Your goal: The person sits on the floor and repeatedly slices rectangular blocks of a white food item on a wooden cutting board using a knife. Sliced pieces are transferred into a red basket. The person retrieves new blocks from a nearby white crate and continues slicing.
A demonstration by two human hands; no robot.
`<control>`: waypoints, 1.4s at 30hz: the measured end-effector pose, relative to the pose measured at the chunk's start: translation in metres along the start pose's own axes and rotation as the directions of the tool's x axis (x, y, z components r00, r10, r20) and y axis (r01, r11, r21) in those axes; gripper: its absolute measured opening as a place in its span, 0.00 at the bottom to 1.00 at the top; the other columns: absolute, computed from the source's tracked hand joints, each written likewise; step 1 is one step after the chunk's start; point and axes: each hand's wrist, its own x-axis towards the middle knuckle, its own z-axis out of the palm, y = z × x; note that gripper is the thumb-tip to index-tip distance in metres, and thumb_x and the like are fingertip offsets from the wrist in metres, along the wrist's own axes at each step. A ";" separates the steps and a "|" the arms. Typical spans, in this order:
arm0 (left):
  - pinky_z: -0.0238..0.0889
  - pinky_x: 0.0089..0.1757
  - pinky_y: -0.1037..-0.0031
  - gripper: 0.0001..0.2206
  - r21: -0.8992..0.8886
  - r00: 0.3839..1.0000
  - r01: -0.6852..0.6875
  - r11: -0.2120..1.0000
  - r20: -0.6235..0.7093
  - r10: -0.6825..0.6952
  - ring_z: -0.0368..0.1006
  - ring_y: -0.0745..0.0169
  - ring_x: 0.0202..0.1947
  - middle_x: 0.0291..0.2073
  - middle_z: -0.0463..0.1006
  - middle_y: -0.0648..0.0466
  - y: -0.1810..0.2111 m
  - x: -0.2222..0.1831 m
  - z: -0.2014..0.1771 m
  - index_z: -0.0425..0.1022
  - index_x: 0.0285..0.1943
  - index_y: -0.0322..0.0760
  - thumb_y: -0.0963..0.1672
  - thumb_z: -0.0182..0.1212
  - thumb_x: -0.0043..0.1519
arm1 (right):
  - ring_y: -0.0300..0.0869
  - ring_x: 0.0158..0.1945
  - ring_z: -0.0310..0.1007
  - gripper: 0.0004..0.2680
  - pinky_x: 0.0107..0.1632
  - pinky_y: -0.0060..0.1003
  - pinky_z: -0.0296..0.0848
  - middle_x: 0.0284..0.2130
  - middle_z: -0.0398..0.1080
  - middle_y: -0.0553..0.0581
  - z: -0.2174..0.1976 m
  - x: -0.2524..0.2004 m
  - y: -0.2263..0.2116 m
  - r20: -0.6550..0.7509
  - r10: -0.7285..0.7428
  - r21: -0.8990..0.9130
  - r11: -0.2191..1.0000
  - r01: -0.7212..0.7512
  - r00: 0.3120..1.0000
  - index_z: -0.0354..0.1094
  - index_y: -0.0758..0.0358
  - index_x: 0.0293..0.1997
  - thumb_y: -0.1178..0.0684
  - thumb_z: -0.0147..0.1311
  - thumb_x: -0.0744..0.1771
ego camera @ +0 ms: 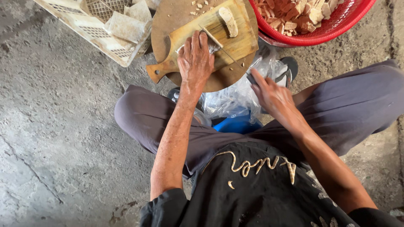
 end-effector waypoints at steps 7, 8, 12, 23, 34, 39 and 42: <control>0.73 0.48 0.59 0.33 -0.050 1.000 0.018 0.999 0.020 -0.017 0.72 0.49 0.56 0.59 0.70 0.47 0.002 0.000 -0.012 0.65 0.61 0.34 0.48 0.78 0.50 | 0.62 0.27 0.75 0.20 0.28 0.54 0.73 0.36 0.73 0.68 0.020 0.037 -0.006 -0.059 -0.061 -0.008 0.998 0.060 0.996 0.51 0.52 0.74 0.49 0.51 0.72; 0.72 0.49 0.59 0.33 -0.055 1.000 0.017 0.998 0.014 -0.016 0.72 0.49 0.55 0.59 0.70 0.47 0.002 0.000 -0.014 0.65 0.61 0.34 0.48 0.78 0.50 | 0.62 0.27 0.75 0.20 0.28 0.54 0.73 0.36 0.74 0.68 0.019 0.030 -0.002 -0.028 -0.048 0.005 0.999 0.049 0.998 0.51 0.52 0.75 0.49 0.50 0.72; 0.71 0.49 0.59 0.34 -0.068 1.000 0.014 0.998 -0.008 -0.015 0.72 0.47 0.54 0.58 0.70 0.44 0.002 0.001 -0.015 0.65 0.61 0.32 0.47 0.78 0.48 | 0.64 0.27 0.76 0.20 0.28 0.55 0.75 0.40 0.74 0.69 0.013 -0.002 0.018 0.019 0.053 -0.045 0.998 -0.052 0.998 0.50 0.48 0.73 0.47 0.50 0.71; 0.71 0.50 0.60 0.32 -0.059 1.000 0.011 0.998 -0.021 -0.012 0.72 0.47 0.56 0.59 0.70 0.43 -0.001 0.000 0.000 0.64 0.60 0.33 0.45 0.77 0.49 | 0.66 0.29 0.75 0.19 0.30 0.57 0.74 0.40 0.74 0.69 0.000 -0.015 0.007 0.010 0.012 0.007 1.000 -0.012 1.000 0.53 0.50 0.72 0.47 0.48 0.71; 0.71 0.51 0.60 0.33 -0.096 1.000 0.014 0.995 -0.006 -0.014 0.72 0.45 0.56 0.59 0.70 0.42 -0.001 -0.004 -0.010 0.64 0.61 0.32 0.47 0.77 0.51 | 0.66 0.29 0.75 0.20 0.30 0.57 0.74 0.38 0.74 0.70 0.017 0.015 0.002 -0.012 -0.005 0.009 1.000 0.005 1.000 0.52 0.53 0.73 0.47 0.50 0.71; 0.69 0.52 0.60 0.33 -0.108 1.000 0.018 0.994 -0.005 -0.019 0.71 0.46 0.56 0.59 0.71 0.43 -0.001 -0.005 -0.008 0.64 0.61 0.32 0.47 0.77 0.51 | 0.67 0.34 0.77 0.18 0.33 0.58 0.75 0.44 0.75 0.70 0.012 -0.012 0.022 -0.061 0.057 0.027 0.998 -0.055 0.997 0.54 0.51 0.72 0.48 0.50 0.72; 0.68 0.52 0.59 0.32 -0.090 0.999 0.011 0.996 -0.033 -0.014 0.71 0.44 0.57 0.59 0.70 0.42 0.001 -0.004 -0.009 0.64 0.61 0.31 0.46 0.77 0.51 | 0.67 0.37 0.77 0.18 0.36 0.58 0.75 0.45 0.75 0.69 0.009 -0.015 0.023 -0.146 -0.005 0.074 0.997 0.016 0.989 0.55 0.52 0.73 0.49 0.49 0.72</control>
